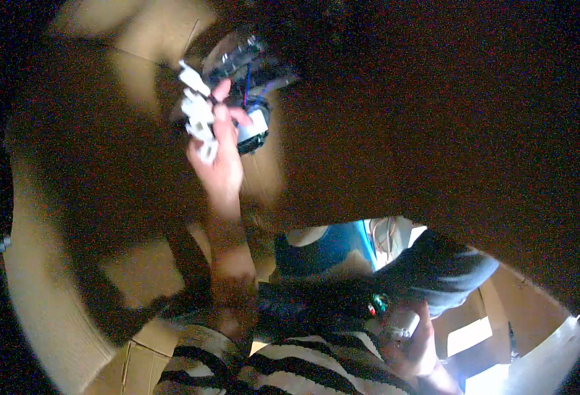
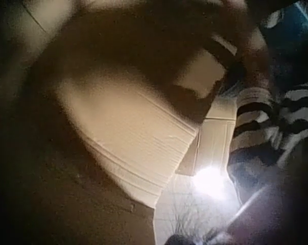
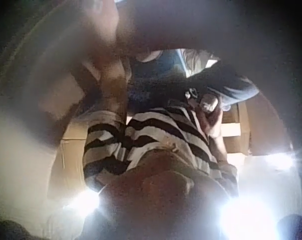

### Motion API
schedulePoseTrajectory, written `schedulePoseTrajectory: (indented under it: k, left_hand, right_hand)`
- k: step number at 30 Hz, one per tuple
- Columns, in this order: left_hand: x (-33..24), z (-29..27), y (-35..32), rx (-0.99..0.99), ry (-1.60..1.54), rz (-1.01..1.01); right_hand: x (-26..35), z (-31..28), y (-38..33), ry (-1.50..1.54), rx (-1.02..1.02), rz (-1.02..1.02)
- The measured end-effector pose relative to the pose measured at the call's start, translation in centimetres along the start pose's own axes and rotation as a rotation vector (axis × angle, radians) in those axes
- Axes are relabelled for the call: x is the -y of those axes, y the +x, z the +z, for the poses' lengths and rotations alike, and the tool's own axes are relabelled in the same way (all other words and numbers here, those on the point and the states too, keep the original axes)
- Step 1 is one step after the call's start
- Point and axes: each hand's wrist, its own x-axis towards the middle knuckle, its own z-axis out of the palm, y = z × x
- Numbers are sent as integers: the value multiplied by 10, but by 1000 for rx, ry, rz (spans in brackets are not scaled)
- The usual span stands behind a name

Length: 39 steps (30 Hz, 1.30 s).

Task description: The person connects electronic vehicle components and headlights to a power source using wires and connectors, then tests the components.

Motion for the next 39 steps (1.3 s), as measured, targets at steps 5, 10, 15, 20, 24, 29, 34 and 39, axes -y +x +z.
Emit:
schedulePoseTrajectory:
  k: [5, 10, 15, 20, 24, 29, 34, 39]
  left_hand:
    - [-46, -9, -84, 155, -171, 28]
    - [-83, -16, -153, 547, -352, -18]
    - [-125, -19, -202, 792, -2, 21]
    - [-146, -3, -232, 658, 186, 425]
    - [-146, 3, -244, 598, 285, 674]
    - [-142, 7, -260, 573, 364, 766]
    - [-139, 6, -270, 468, 311, 832]
    - [-142, -4, -282, 549, 369, 886]
  right_hand:
    - [-17, -17, -12, -109, 94, -326]
    - [-26, -30, -34, -107, 207, -546]
    - [-43, -41, -56, 67, 228, -620]
    - [-59, -56, -79, 248, 122, -483]
    - [-69, -65, -91, 376, 144, -381]
    - [-87, -74, -90, 409, 348, -480]
    - [-106, -70, -100, 485, 267, -340]
    - [-114, -63, -109, 454, 124, -357]
